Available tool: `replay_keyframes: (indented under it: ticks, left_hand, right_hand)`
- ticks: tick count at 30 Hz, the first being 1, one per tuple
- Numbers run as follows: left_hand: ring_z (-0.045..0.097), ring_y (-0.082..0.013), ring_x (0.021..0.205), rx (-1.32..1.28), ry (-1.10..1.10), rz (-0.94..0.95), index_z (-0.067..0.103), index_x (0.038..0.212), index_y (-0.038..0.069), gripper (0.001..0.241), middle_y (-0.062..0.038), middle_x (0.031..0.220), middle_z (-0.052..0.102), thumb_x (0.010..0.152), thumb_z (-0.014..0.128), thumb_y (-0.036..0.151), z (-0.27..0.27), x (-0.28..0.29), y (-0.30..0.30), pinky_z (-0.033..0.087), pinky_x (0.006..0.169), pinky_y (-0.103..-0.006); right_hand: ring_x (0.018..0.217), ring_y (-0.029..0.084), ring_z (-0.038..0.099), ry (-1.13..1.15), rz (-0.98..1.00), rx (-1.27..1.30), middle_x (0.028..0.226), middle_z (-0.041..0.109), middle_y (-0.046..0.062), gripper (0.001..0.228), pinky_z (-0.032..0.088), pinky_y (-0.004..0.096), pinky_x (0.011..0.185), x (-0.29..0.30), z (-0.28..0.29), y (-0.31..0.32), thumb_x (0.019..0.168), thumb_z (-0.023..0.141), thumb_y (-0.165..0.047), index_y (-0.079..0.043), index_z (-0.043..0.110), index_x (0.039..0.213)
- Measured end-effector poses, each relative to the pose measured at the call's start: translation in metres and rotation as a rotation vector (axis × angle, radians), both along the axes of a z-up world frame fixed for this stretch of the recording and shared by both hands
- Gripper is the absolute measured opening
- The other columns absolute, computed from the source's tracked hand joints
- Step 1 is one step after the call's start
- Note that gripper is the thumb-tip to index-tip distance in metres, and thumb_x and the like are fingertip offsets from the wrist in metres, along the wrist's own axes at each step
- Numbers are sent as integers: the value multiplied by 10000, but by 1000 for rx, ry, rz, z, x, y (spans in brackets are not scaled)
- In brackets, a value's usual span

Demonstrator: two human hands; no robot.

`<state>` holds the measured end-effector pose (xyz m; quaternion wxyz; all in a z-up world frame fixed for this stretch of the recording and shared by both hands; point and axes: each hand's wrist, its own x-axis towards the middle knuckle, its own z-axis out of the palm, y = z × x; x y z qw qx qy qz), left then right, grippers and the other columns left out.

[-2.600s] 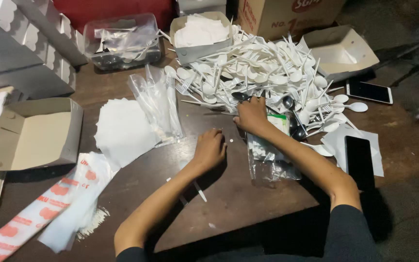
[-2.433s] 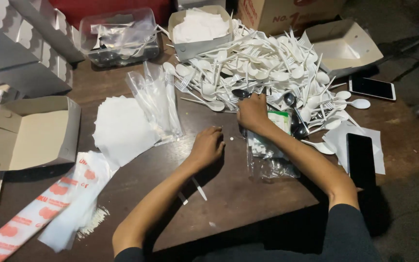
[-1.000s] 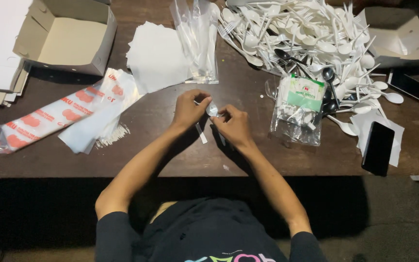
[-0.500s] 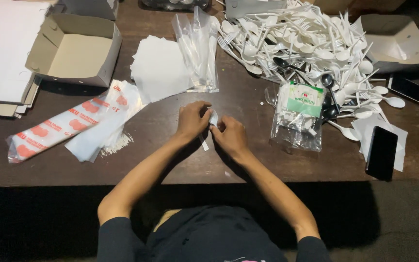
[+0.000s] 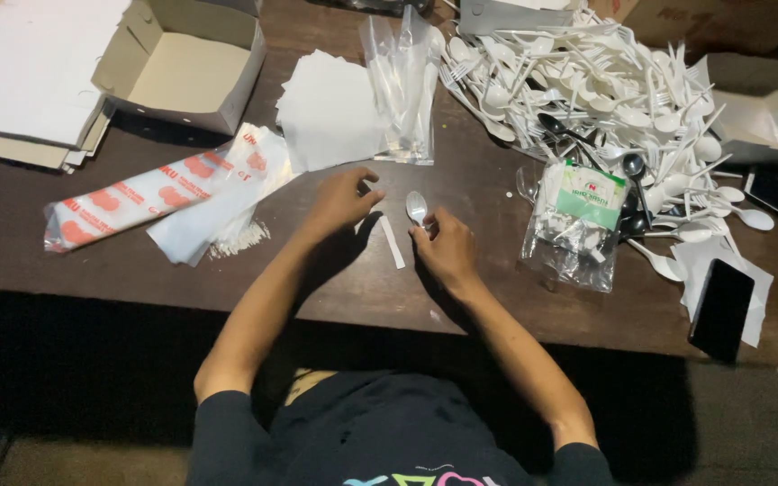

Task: Wrapping plastic spoons in napkins and placing them into plastic bags

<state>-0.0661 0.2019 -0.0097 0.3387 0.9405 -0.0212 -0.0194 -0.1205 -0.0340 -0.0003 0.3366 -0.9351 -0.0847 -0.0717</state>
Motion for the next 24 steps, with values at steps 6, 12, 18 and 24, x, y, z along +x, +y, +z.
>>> replay_keyframes:
  ticks: [6,12,18,24]
  left_hand:
    - [734,-312,1034,92,-2,55,707,1208,247,334,-10,930,781,898,707,370,6,-20,28,435,932,-491]
    - [712,-290,1007,118,-108,114,721,1157,235,274,-21,976,752,909,695,346,-14,-15,53,448,907,-457]
    - [595,-328,1106,359,-303,135,715,1208,137,324,-84,1103,662,916,719,279,31,-19,61,395,927,-488]
    - [637,-259,991,512,-456,103,779,990,180,171,-27,940,715,956,667,305,-14,12,67,310,929,-523]
  right_hand:
    - [819,387,736,11,15,-14,771,731,103,260,575,516,708,1,7,-1,825,810,-335,-145,688,953]
    - [792,362,730,-129,-23,69,794,701,113,396,584,458,679,-1,9,3,774,859,-429,-124,648,914]
    - [745,309,706,-228,-52,186,789,661,87,313,571,384,645,6,7,-2,823,855,-342,-115,649,887]
    - [722,280,699,-330,30,167,797,657,81,234,557,351,632,17,14,8,843,839,-271,-106,677,876]
